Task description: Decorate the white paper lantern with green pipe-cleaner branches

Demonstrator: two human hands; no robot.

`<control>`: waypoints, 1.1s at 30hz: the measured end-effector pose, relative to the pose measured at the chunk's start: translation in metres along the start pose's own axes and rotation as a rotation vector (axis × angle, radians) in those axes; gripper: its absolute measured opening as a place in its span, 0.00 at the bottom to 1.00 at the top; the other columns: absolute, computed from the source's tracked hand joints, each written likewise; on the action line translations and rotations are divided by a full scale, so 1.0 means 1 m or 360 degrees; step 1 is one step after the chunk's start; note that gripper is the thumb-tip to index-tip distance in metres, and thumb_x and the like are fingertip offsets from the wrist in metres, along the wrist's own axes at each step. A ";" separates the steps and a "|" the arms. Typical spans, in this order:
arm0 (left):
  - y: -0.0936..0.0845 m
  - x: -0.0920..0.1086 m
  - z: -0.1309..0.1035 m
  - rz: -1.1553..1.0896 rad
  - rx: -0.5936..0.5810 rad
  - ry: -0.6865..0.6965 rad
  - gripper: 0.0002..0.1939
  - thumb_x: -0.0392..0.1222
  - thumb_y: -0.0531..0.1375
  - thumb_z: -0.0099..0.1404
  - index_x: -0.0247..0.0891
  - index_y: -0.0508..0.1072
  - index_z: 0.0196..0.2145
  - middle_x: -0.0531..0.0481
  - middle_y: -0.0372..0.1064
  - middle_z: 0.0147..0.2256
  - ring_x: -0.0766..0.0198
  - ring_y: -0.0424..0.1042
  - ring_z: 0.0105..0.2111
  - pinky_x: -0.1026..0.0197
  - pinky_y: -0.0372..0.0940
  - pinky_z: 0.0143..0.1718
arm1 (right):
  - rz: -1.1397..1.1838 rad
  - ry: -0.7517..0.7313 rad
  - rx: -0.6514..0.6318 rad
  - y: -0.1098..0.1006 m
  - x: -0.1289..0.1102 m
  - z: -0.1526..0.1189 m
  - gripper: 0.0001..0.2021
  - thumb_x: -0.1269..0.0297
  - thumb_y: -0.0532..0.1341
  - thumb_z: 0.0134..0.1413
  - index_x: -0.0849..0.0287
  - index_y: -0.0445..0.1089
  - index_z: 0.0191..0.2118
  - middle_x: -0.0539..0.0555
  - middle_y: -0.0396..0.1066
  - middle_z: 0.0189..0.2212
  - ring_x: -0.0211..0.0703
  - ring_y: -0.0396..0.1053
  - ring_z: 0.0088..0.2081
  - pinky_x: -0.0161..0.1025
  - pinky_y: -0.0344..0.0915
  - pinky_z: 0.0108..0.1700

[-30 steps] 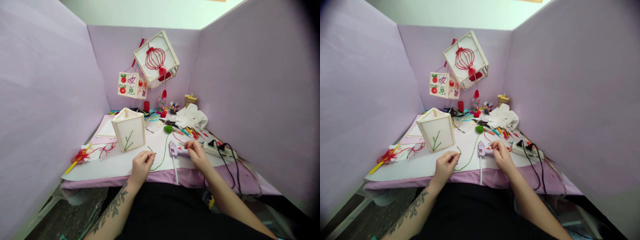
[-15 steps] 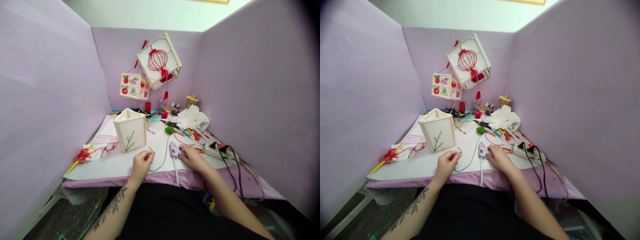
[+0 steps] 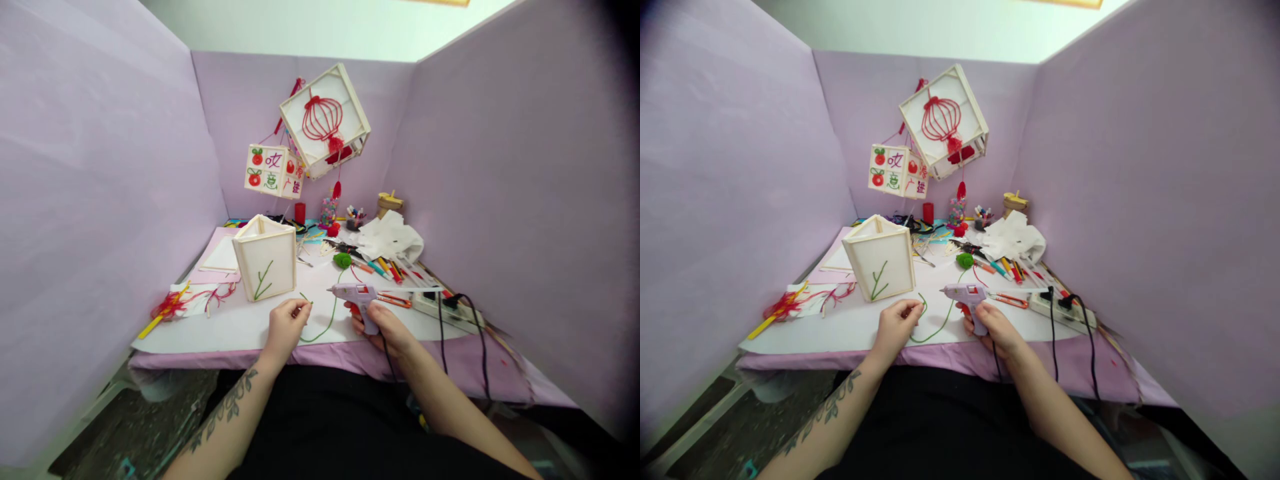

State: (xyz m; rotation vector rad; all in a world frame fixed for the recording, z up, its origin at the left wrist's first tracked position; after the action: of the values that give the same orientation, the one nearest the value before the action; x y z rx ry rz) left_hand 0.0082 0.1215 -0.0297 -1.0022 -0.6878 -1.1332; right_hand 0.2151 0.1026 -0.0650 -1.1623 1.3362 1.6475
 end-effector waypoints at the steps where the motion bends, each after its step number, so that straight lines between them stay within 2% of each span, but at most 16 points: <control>1: 0.000 0.001 0.000 0.0003 -0.0002 0.0007 0.08 0.40 0.60 0.61 0.35 0.76 0.29 0.54 0.70 0.20 0.69 0.66 0.18 0.67 0.61 0.21 | -0.0029 0.0025 -0.0009 0.004 0.001 0.000 0.23 0.43 0.66 0.46 0.61 0.71 0.36 0.51 0.62 0.24 0.37 0.58 0.24 0.38 0.56 0.28; 4: 0.000 0.003 -0.001 0.0018 -0.0003 0.0032 0.08 0.41 0.60 0.61 0.35 0.77 0.29 0.53 0.70 0.21 0.68 0.67 0.20 0.67 0.62 0.22 | -0.0174 0.0081 -0.0024 0.010 0.001 0.001 0.23 0.42 0.65 0.45 0.61 0.69 0.32 0.50 0.61 0.21 0.38 0.58 0.23 0.37 0.54 0.28; 10: 0.000 0.006 -0.001 0.0048 -0.0023 0.0091 0.08 0.41 0.60 0.62 0.35 0.77 0.30 0.51 0.73 0.25 0.67 0.68 0.23 0.66 0.63 0.25 | -0.0316 0.0090 0.0007 0.008 0.006 0.003 0.24 0.42 0.64 0.46 0.62 0.71 0.34 0.51 0.65 0.21 0.39 0.60 0.23 0.36 0.53 0.26; 17: 0.002 0.009 -0.002 0.0065 -0.0060 0.0163 0.08 0.40 0.59 0.62 0.35 0.77 0.30 0.49 0.74 0.28 0.67 0.69 0.24 0.66 0.63 0.27 | -0.0526 0.0134 0.0004 0.006 0.013 0.006 0.25 0.41 0.64 0.46 0.64 0.71 0.28 0.51 0.66 0.20 0.36 0.60 0.22 0.34 0.52 0.24; 33: 0.001 0.013 -0.002 0.0104 -0.0049 0.0211 0.08 0.40 0.59 0.62 0.36 0.77 0.30 0.49 0.74 0.28 0.66 0.69 0.25 0.65 0.64 0.28 | -0.0638 0.0090 -0.0008 0.003 0.015 0.007 0.25 0.40 0.61 0.49 0.63 0.72 0.33 0.51 0.65 0.21 0.36 0.59 0.22 0.34 0.52 0.23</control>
State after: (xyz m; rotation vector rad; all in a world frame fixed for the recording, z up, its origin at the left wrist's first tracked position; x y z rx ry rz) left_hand 0.0134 0.1150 -0.0199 -0.9597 -0.5294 -1.1452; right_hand 0.2052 0.1089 -0.0778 -1.3846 1.0475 1.3366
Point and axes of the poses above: each hand's wrist, its own z-axis towards the middle knuckle, its own y-axis out of the palm, x = y × z, the point moved 8 cm from there along z, towards the middle knuckle
